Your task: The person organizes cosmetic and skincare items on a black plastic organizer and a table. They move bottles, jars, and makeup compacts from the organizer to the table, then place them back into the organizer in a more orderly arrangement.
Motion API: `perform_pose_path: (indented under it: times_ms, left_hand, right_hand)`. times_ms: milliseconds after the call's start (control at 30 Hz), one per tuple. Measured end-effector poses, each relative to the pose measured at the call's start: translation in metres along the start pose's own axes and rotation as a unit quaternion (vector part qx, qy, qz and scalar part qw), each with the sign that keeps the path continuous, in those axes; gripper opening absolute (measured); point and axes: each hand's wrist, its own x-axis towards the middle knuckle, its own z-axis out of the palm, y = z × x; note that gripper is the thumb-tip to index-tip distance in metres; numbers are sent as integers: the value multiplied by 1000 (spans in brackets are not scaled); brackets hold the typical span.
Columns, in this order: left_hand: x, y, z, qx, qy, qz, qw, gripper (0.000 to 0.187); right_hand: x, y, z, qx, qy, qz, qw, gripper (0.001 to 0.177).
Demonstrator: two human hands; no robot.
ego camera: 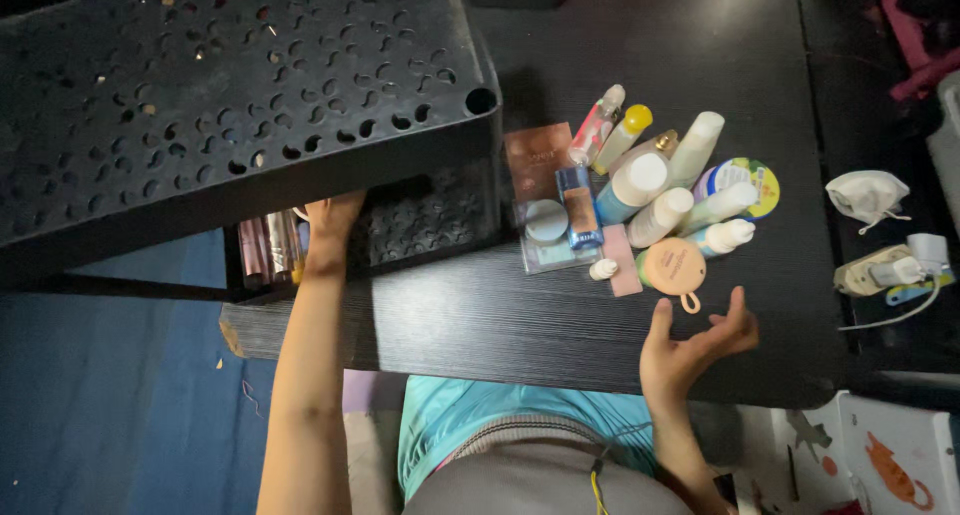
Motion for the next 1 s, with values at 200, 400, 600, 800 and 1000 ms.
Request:
perform_pose_path:
  times_ms: [200, 400, 600, 800, 1000]
  left_hand:
    - [19, 58, -55, -44, -68, -50, 995, 55]
    - [-4, 119, -124, -75, -127, -89, 985, 49]
    - [-68, 204, -171, -246, 59, 113, 961, 64]
    - [-95, 289, -139, -377, -48, 130, 916, 61]
    - [-92, 319, -110, -439, -133, 110, 882, 59]
  right_hand:
    - [2, -3, -3, 8, -4, -8, 1000, 84]
    - [-9, -7, 2, 122, -31, -27, 992, 44]
    - [-13, -62, 15, 293, -360, -93, 881, 50]
    - [-41, -60, 17, 276, -521, 42, 806, 75]
    - [-54, -21, 14, 496, -411, 275, 714, 88]
